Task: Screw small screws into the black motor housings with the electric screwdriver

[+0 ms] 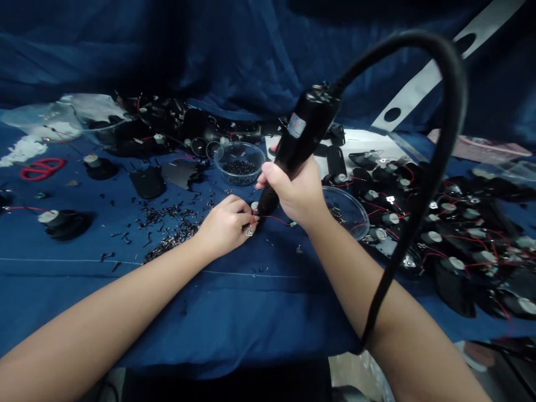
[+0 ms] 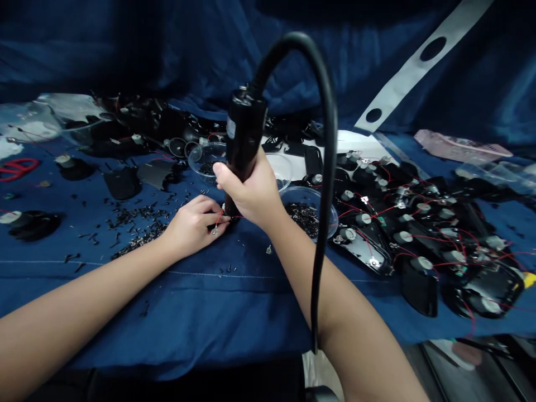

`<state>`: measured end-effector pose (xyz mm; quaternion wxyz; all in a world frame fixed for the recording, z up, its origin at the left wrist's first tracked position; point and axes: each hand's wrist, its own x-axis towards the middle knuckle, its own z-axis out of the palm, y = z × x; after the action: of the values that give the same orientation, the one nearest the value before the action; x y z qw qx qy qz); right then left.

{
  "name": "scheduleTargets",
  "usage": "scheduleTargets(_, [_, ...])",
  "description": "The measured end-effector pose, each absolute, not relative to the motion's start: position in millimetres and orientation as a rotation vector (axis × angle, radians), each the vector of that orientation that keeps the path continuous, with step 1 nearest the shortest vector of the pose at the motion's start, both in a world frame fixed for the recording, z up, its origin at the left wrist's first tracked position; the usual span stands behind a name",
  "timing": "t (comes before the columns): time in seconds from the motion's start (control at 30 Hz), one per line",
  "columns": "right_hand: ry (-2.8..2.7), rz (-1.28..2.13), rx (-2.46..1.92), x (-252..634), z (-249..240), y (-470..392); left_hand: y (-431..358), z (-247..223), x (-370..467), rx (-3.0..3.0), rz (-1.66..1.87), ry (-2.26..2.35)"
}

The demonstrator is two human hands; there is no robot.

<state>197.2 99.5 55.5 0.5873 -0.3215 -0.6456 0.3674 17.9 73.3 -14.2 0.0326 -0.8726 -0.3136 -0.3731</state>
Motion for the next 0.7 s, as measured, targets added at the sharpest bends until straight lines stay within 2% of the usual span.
scheduleTargets(0.3, [-1.366,1.129,-0.591,187.6,58.6,101.7,75.2,-16.9,19.0,-2.685,-1.213,-0.953])
scheduleTargets(0.57, [-1.411,1.252,-0.482,193.9,54.3,104.5,80.7,-15.5,15.3,-2.792,-1.193,-0.984])
scheduleTargets(0.7, [-1.298,1.207,-0.416,203.1,70.6,92.7,79.0,-12.5,13.7,-2.819,-1.235,-0.982])
